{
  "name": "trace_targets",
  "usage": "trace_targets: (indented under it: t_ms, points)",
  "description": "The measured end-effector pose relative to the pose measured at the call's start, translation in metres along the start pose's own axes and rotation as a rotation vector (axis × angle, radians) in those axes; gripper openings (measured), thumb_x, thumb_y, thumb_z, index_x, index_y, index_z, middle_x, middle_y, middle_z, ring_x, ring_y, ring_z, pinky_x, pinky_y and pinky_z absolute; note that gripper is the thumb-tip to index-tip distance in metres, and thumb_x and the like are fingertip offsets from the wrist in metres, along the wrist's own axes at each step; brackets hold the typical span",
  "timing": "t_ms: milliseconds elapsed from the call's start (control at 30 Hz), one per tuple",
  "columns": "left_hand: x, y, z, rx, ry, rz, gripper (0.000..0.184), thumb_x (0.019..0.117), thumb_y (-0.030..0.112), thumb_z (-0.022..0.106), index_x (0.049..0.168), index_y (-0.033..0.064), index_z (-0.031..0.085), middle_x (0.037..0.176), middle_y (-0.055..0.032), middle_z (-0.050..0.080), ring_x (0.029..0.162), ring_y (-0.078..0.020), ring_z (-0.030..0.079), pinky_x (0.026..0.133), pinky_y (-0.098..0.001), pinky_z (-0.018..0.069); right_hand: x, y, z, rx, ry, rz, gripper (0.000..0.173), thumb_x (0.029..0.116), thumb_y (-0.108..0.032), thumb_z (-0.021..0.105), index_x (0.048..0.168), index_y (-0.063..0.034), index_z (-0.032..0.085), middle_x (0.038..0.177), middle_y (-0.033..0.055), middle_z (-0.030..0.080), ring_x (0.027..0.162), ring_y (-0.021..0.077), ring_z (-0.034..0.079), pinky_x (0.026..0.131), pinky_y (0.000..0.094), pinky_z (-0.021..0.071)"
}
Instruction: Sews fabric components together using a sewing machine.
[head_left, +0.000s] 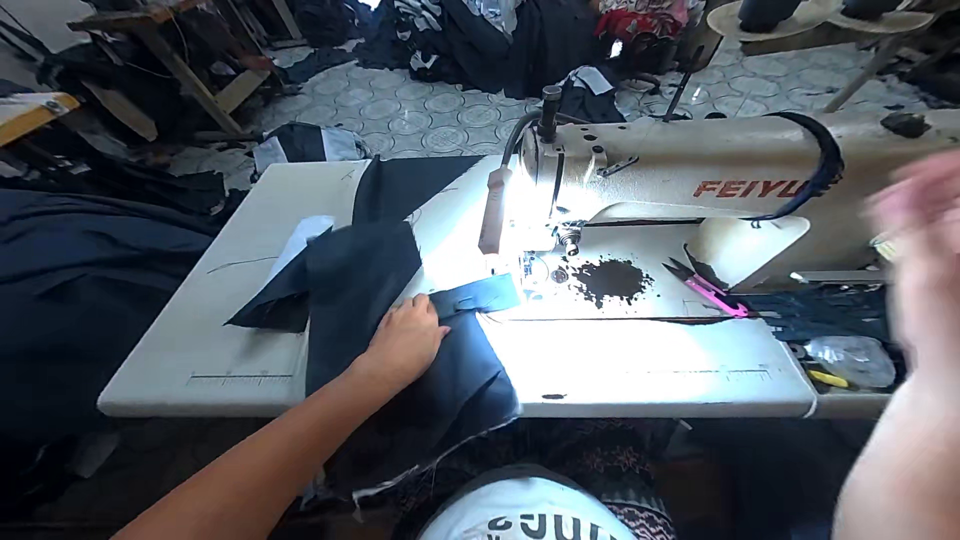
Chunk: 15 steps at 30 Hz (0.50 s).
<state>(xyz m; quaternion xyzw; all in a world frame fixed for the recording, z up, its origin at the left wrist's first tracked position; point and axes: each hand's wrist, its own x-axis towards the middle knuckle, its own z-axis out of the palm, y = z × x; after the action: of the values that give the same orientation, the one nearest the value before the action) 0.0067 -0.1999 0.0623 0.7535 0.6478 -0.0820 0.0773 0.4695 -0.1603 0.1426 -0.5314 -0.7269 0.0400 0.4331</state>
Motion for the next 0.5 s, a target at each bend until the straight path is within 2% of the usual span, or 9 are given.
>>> trace_targets:
  t_ms: [67, 100, 167, 233, 267, 367, 400, 467, 500]
  points:
    - [0.012, -0.023, 0.04, -0.145, 0.389, 0.156, 0.045, 0.1047, 0.025, 0.056, 0.13, -0.0118, 0.061, 0.13, -0.0316, 0.062, 0.126, -0.0474, 0.059, 0.105, -0.059, 0.0474, -0.064, -0.055, 0.06, 0.366, -0.362, -0.222, 0.027, 0.1003, -0.03, 0.059, 0.101, -0.0064, 0.071, 0.091, -0.0004, 0.071, 0.084, 0.002, 0.067, 0.078, 0.0229, 0.0584]
    - [0.015, -0.025, 0.053, -0.216, 0.496, 0.148, 0.045, 0.104, 0.025, 0.056, 0.133, -0.0099, 0.061, 0.133, -0.0305, 0.061, 0.128, -0.0469, 0.057, 0.107, -0.0583, 0.0467, -0.094, -0.078, 0.09, 0.471, -0.662, -0.254, 0.028, 0.1008, -0.031, 0.058, 0.099, -0.0088, 0.074, 0.086, -0.0022, 0.073, 0.078, 0.0025, 0.067, 0.073, 0.0239, 0.0576]
    - [0.008, -0.013, 0.06, -0.307, 0.567, -0.005, 0.046, 0.1041, 0.026, 0.058, 0.134, -0.0087, 0.061, 0.136, -0.0301, 0.059, 0.131, -0.0462, 0.055, 0.109, -0.0577, 0.0449, -0.14, -0.102, 0.149, 0.551, -1.195, -0.114, 0.037, 0.1014, -0.031, 0.061, 0.116, 0.0011, 0.071, 0.097, 0.0145, 0.074, 0.089, 0.0239, 0.072, 0.083, 0.0445, 0.0571]
    - [-0.005, 0.014, 0.062, -0.338, 0.584, -0.178, 0.047, 0.1033, 0.027, 0.059, 0.134, -0.0082, 0.061, 0.136, -0.0312, 0.058, 0.131, -0.0471, 0.055, 0.111, -0.0581, 0.0434, -0.172, -0.11, 0.196, 0.602, -1.401, 0.131, 0.058, 0.0999, -0.034, 0.065, 0.143, 0.0031, 0.055, 0.13, 0.0252, 0.066, 0.121, 0.0344, 0.064, 0.107, 0.0529, 0.0471]
    - [-0.012, 0.027, 0.064, -0.343, 0.614, -0.218, 0.046, 0.102, 0.027, 0.06, 0.132, -0.0081, 0.063, 0.133, -0.0318, 0.06, 0.128, -0.0485, 0.056, 0.109, -0.0589, 0.0446, -0.182, -0.114, 0.209, 0.651, -1.397, 0.205, 0.058, 0.1001, -0.036, 0.064, 0.143, 0.002, 0.054, 0.134, 0.0244, 0.063, 0.127, 0.032, 0.06, 0.112, 0.0518, 0.0434]
    - [-0.03, 0.05, 0.069, -0.461, 0.763, -0.155, 0.023, 0.0938, 0.014, 0.068, 0.106, -0.0041, 0.076, 0.106, -0.0255, 0.071, 0.104, -0.043, 0.068, 0.093, -0.0568, 0.0539, -0.185, -0.132, 0.208, 0.8, -1.237, 0.293, 0.042, 0.1074, -0.032, 0.05, 0.117, 0.0052, 0.067, 0.108, 0.0152, 0.07, 0.106, 0.0153, 0.065, 0.097, 0.0404, 0.0498]
    - [-0.038, 0.052, 0.066, -0.567, 0.78, -0.13, 0.016, 0.0918, 0.011, 0.069, 0.097, -0.0006, 0.078, 0.096, -0.0183, 0.074, 0.094, -0.0328, 0.072, 0.087, -0.0498, 0.0574, -0.179, -0.134, 0.196, 0.854, -1.193, 0.316, 0.037, 0.1087, -0.028, 0.048, 0.118, 0.0025, 0.068, 0.108, 0.0088, 0.071, 0.105, 0.0077, 0.065, 0.097, 0.034, 0.0514]
    - [-0.056, 0.055, 0.043, -1.071, 0.618, -0.123, 0.013, 0.0958, 0.011, 0.066, 0.093, 0.0042, 0.078, 0.086, -0.0003, 0.074, 0.081, -0.0049, 0.07, 0.077, -0.0233, 0.0582, -0.162, -0.127, 0.162, 1.064, -1.039, 0.287, 0.021, 0.1047, -0.018, 0.055, 0.116, -0.008, 0.069, 0.105, -0.0047, 0.073, 0.101, -0.0019, 0.066, 0.094, 0.0244, 0.0551]
    - [-0.064, 0.058, 0.026, -1.453, 0.45, -0.13, 0.014, 0.0995, 0.006, 0.061, 0.096, 0.0015, 0.074, 0.083, 0.0005, 0.074, 0.075, -0.0028, 0.07, 0.071, -0.0202, 0.059, -0.151, -0.119, 0.143, 1.187, -0.941, 0.297, 0.017, 0.1015, -0.019, 0.059, 0.113, -0.0186, 0.071, 0.104, -0.011, 0.074, 0.098, -0.0037, 0.067, 0.089, 0.022, 0.0571]
